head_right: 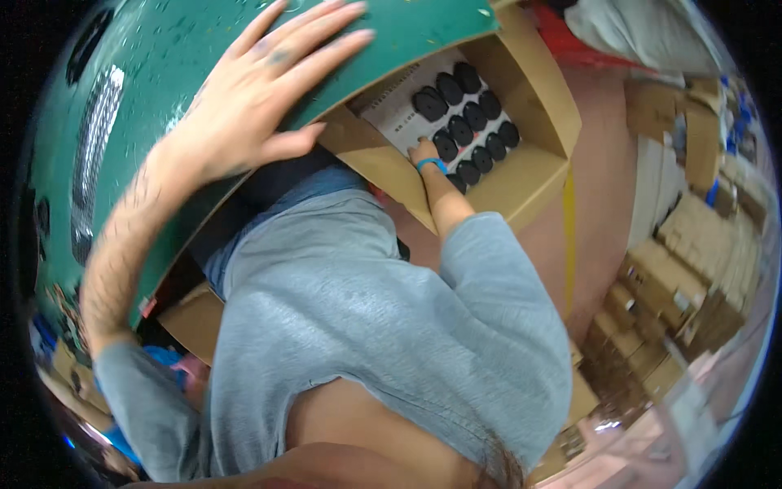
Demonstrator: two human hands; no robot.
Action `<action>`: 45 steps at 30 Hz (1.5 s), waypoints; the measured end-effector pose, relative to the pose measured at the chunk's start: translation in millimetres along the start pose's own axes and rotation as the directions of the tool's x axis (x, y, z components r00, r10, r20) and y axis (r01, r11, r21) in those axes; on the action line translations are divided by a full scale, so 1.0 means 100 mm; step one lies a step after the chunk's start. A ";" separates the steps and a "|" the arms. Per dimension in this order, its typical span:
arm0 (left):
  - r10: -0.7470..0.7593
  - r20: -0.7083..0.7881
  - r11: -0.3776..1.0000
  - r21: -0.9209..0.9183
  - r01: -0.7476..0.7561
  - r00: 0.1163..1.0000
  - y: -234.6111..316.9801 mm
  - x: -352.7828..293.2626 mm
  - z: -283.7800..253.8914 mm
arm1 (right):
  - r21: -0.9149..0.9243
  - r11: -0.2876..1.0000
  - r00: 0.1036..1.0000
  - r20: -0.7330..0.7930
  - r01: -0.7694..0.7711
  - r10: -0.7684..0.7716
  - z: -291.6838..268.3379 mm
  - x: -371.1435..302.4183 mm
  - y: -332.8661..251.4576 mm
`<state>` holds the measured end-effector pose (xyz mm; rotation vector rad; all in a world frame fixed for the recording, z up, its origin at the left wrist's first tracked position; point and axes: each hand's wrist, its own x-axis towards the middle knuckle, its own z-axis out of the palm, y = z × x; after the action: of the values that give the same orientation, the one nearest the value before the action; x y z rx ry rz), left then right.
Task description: Manual assembly of electronic components including PCBs and plastic housings at a workbench.
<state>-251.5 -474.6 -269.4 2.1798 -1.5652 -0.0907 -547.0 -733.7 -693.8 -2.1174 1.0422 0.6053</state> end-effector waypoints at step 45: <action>0.123 0.074 0.980 0.150 -0.133 0.990 0.10 0.60 0.34 | -0.122 0.985 0.928 -0.366 -0.122 0.069 -0.26 1.95 0.06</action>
<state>-249.5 -542.3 -283.8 2.2043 -1.7995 0.0018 -437.9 -852.3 -807.1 -2.3723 1.3443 0.3480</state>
